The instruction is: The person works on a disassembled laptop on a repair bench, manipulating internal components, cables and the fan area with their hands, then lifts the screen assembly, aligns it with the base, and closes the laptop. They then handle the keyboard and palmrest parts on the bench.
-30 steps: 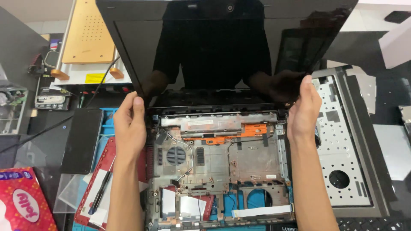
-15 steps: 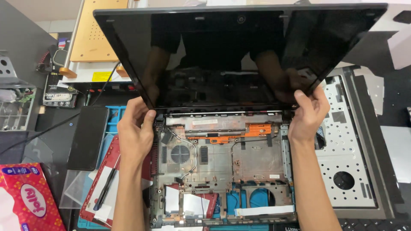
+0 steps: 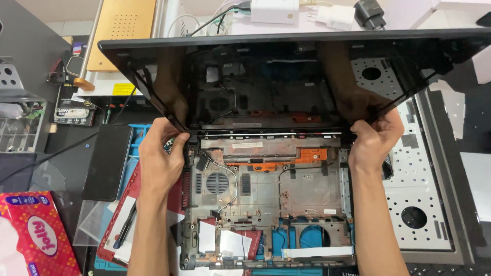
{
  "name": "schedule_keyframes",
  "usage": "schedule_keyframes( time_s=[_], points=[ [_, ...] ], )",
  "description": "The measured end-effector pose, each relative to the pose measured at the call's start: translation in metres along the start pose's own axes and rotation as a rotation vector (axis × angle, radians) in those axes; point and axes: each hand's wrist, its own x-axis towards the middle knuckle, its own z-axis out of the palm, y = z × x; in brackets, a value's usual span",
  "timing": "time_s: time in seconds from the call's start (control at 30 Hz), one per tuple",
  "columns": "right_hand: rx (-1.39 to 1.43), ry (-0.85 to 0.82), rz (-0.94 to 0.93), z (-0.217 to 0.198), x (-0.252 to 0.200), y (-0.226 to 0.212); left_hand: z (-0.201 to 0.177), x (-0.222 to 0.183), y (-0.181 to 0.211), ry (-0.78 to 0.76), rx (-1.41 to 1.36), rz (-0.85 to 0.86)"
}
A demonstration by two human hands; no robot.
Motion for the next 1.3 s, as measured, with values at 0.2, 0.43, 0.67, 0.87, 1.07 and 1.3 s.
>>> schedule_keyframes(
  time_s=[0.2,0.43,0.67,0.87,1.07,1.3],
  points=[
    [0.09,0.049,0.052,-0.009,0.004,0.015,-0.011,0.002,0.019,-0.111,0.055,-0.042],
    [0.113,0.056,0.042,-0.005,0.003,0.009,-0.02,0.0,0.011,-0.241,-0.059,-0.094],
    [0.101,-0.006,-0.03,-0.002,-0.001,-0.001,-0.018,-0.002,0.019,-0.216,0.083,-0.112],
    [0.156,0.007,0.012,-0.009,-0.001,0.004,-0.013,-0.006,0.017,-0.183,0.154,-0.053],
    [0.174,0.007,0.058,-0.012,0.0,0.004,-0.011,-0.008,0.028,-0.146,0.138,-0.068],
    [0.161,-0.042,0.072,-0.016,0.001,0.003,-0.005,-0.015,0.021,-0.088,0.113,-0.058]
  ],
)
